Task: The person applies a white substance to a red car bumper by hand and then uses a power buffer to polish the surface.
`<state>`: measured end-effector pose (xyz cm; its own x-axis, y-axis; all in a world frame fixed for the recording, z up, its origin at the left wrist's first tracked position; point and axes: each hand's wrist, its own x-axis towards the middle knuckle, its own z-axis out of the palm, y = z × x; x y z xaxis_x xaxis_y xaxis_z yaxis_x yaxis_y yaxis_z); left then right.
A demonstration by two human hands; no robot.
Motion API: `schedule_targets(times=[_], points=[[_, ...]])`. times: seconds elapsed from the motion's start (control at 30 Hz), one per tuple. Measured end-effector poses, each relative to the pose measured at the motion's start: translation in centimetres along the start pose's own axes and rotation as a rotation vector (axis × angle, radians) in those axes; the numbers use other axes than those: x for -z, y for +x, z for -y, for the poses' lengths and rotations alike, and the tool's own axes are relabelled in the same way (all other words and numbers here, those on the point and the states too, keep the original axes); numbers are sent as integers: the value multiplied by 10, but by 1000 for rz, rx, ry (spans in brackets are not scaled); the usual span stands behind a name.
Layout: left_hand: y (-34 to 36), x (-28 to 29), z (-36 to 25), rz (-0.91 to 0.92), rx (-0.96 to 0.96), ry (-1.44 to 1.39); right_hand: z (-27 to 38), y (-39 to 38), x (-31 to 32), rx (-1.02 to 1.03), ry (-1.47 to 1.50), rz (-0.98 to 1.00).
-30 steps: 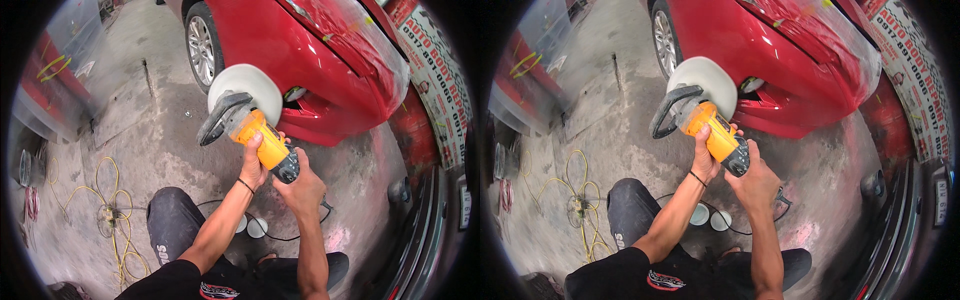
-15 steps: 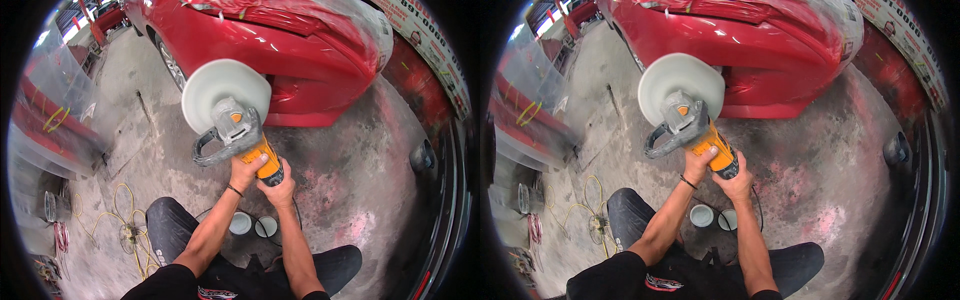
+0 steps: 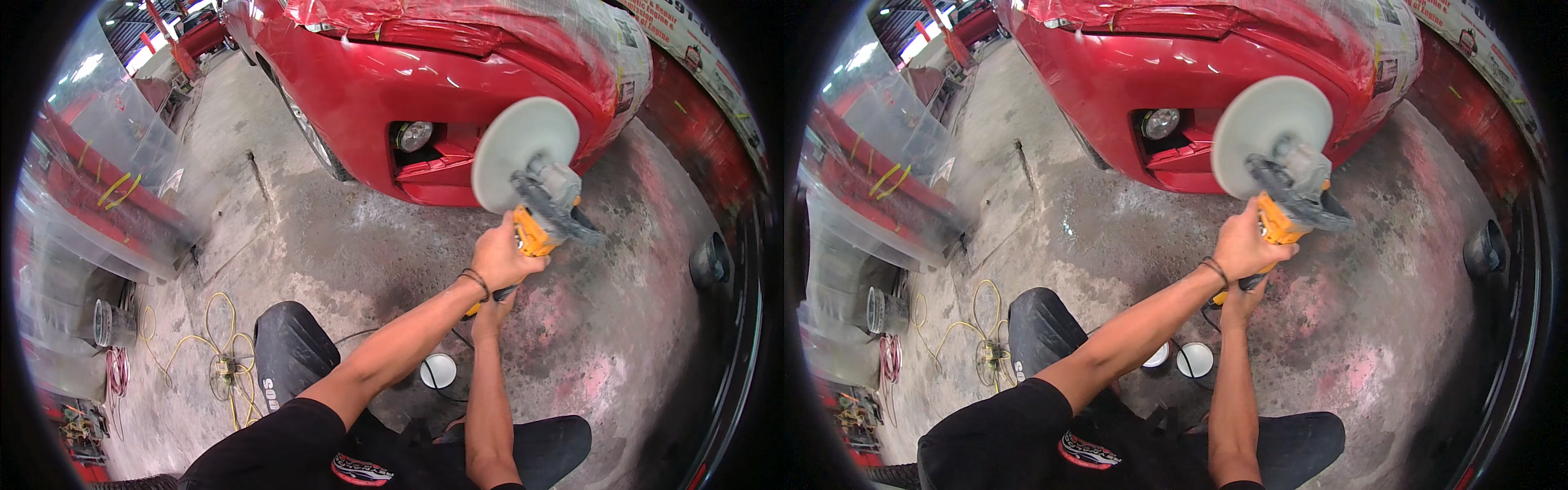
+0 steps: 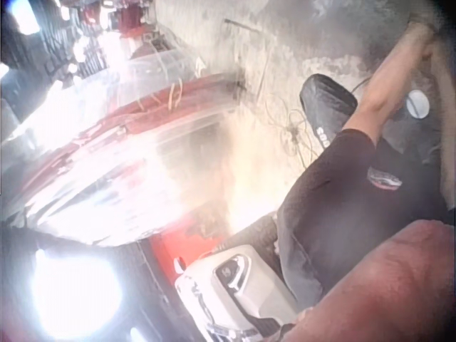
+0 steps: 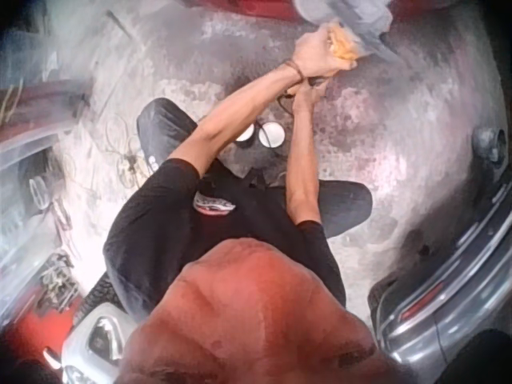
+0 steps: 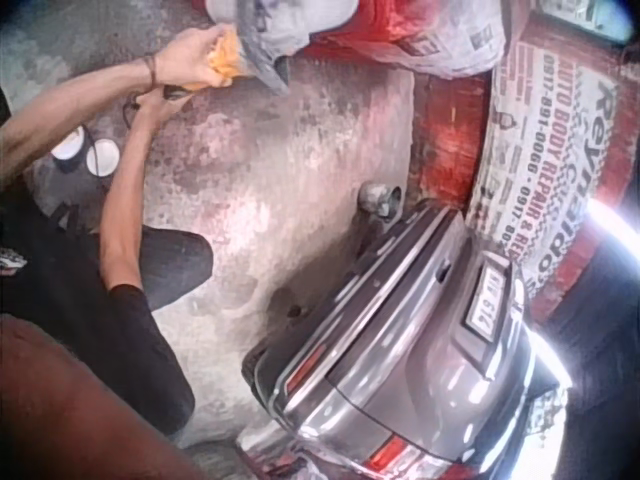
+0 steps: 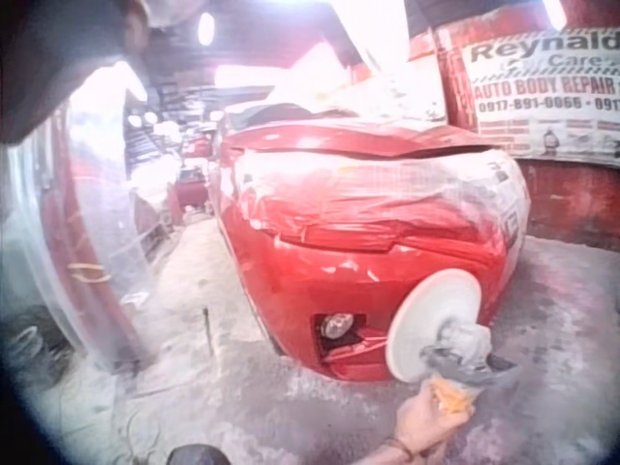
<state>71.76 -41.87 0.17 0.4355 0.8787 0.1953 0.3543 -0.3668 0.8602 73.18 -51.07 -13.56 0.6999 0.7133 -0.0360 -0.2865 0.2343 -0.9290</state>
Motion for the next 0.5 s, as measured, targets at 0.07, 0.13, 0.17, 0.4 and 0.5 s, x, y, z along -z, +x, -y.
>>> schedule_targets(times=[0.07,0.13,0.17,0.4,0.5], points=[[7,-7,-8,42,16,50,-1,7,5,-18,29,10],[6,-6,-8,40,16,63,-5,5,8,-16,54,12],[5,-7,-6,39,18,68,-5,4,8,-16,66,11],[-45,40,32,-113,44,-33,-17,-35,-4,-6,-201,156],[-67,66,51,-123,63,-93,-30,-58,-24,-18,-81,190]])
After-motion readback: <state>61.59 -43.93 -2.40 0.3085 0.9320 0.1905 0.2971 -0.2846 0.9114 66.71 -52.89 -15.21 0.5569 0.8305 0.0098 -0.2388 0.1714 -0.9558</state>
